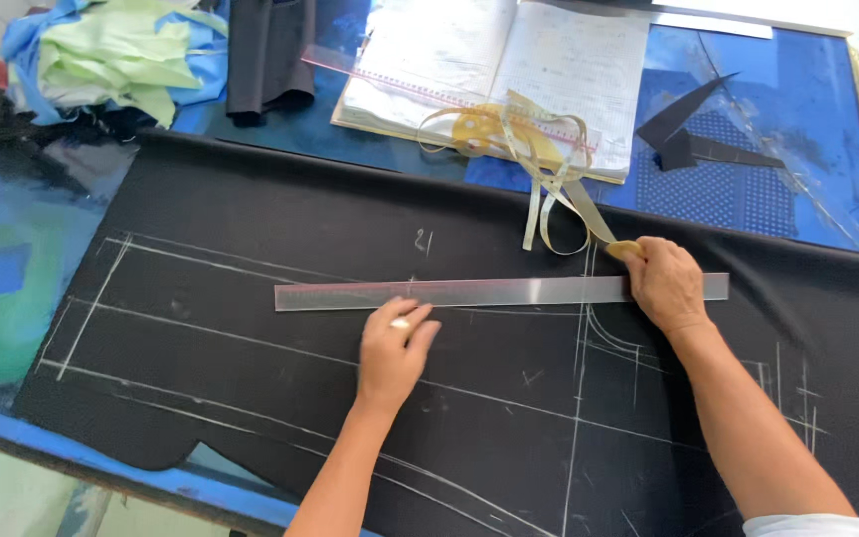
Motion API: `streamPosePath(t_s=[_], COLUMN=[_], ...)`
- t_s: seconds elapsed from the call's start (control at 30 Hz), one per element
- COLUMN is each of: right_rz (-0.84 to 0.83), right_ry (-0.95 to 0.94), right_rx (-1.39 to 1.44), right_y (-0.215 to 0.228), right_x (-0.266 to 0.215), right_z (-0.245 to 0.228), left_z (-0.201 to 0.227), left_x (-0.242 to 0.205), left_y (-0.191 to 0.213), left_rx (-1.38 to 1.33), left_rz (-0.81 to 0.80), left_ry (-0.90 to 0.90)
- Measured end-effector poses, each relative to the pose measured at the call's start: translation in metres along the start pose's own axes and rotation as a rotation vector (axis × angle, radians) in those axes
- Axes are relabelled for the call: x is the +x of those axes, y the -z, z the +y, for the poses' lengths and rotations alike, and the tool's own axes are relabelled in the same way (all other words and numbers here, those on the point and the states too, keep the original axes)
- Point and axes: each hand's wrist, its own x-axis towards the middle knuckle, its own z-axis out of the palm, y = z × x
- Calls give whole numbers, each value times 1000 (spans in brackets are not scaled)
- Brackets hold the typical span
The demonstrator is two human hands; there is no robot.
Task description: The person drafts patterns onto a piece of black fabric using a ruler, tailor's chalk, and a measuring tape. They align the ruler with existing chalk marks, use the chalk to draw new lines and curves, and measure sections with the tape.
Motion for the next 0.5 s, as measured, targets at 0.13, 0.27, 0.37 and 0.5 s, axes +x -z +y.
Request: streamPosePath(t_s=[0.13,0.27,0.37,0.5], right_rz=[-146,-401,-603,-498], right_ry=[-232,-555,-760,-1511], right_rx=[-12,179,320,689], right_y=[68,206,265,329], right_x=[-10,-44,-120,-149], right_z=[-21,-88,-119,-218], left_z=[28,28,40,68], left_x=[-8,18,57,76], left_y=[49,57,66,40], left_rx=[-118,-897,-910,-984], left_rz=[-56,83,178,67], left_ry=[792,1215,1139,1108])
